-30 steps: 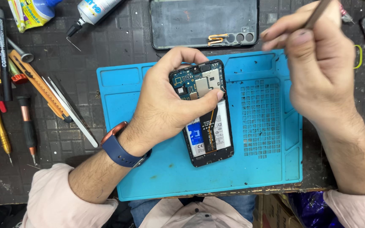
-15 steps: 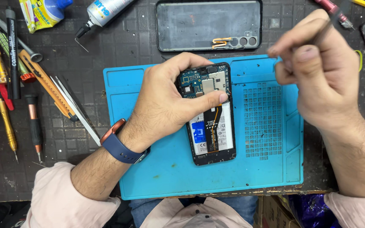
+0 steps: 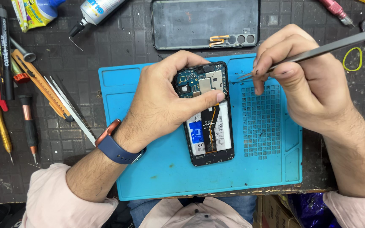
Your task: The person reassembles a disassembled smartphone on a blue repair mat. They use tweezers and a metal pry bar to reconnect a flex cable and seat the camera module, then align the back cover and press it onto the phone body, pressing along the edges by hand.
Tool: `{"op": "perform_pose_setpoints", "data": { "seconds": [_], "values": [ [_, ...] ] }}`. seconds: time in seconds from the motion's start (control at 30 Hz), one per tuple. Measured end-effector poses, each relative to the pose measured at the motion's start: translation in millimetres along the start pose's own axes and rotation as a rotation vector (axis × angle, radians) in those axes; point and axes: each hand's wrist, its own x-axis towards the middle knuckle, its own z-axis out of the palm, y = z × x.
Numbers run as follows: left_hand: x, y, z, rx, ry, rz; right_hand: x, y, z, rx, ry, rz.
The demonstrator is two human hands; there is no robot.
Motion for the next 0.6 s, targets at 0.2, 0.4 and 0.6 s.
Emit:
{"op": "perform_pose_setpoints", "data": {
  "seconds": [0.2,0.4,0.6],
  "values": [
    [-0.9,-1.4,-0.2,0.001,0.007,0.027,-4.0,-1.1,-4.8,0.114,-0.118,0.16],
    [0.0,0.7,-0.4,0.015,0.001,0.006,-7.8,2.0,-0.2,0.088,-0.138,0.164],
    [-0.5,-1.4,0.0,0.018,0.0,0.012,-7.0,2.1,0.7,-0.003,-0.135,0.16]
  ]
}}
